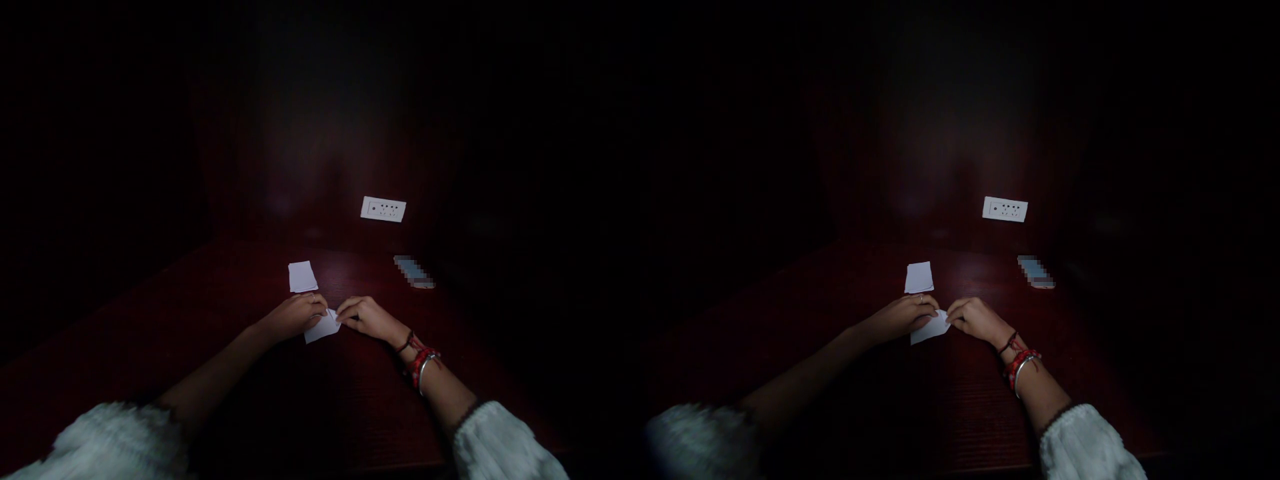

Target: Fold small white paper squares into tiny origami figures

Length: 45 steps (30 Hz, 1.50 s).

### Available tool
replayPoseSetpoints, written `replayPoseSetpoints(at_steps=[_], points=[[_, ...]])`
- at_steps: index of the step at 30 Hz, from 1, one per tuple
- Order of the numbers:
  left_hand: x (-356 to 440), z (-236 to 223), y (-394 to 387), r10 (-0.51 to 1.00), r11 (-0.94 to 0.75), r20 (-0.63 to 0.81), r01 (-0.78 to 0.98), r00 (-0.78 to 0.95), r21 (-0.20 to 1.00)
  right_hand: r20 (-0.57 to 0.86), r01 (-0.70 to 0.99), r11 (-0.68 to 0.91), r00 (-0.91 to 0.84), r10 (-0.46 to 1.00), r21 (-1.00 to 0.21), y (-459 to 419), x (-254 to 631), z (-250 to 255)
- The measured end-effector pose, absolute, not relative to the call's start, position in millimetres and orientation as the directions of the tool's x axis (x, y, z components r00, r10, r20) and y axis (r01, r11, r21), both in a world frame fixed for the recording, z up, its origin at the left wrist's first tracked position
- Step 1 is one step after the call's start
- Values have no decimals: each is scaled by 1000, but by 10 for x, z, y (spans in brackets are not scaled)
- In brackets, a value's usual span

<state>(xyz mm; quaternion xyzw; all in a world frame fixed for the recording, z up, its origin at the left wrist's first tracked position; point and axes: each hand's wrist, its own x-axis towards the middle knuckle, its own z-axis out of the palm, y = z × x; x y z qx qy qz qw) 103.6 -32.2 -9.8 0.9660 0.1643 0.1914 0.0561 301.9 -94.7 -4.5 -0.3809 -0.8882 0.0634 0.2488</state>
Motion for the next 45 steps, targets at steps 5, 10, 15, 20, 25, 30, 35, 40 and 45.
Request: replayPoseSetpoints(at_steps=[5, 10, 15, 20, 25, 30, 35, 40, 45], points=[[1038, -92, -335, 341, -937, 340, 289, 876, 196, 388, 645, 705, -593, 705, -295, -949, 3018, -45], [1040, -107, -323, 322, -942, 329, 265, 888, 207, 383, 639, 720, -614, 690, -272, -950, 3014, -38], [1041, -127, -312, 327, -938, 334, 260, 884, 231, 383, 633, 723, -617, 688, -278, -941, 3015, -42], [1041, -126, -322, 334, -935, 321, 269, 886, 231, 365, 631, 726, -630, 685, -273, -935, 3023, -36], [1030, -91, -369, 360, -925, 303, 297, 882, 236, 340, 622, 731, -648, 682, -281, -943, 3041, -22], [1033, -100, -376, 375, -921, 289, 317, 881, 226, 362, 622, 715, -617, 699, -320, -956, 3038, -27], [1037, -142, -342, 372, -923, 288, 319, 882, 215, 375, 630, 702, -594, 712, -333, -961, 3023, -37], [1042, -130, -349, 350, -934, 288, 310, 891, 177, 364, 641, 711, -614, 701, -289, -956, 3018, -41], [1040, -120, -355, 333, -942, 286, 303, 899, 146, 359, 634, 738, -650, 670, -232, -945, 3009, -44]])
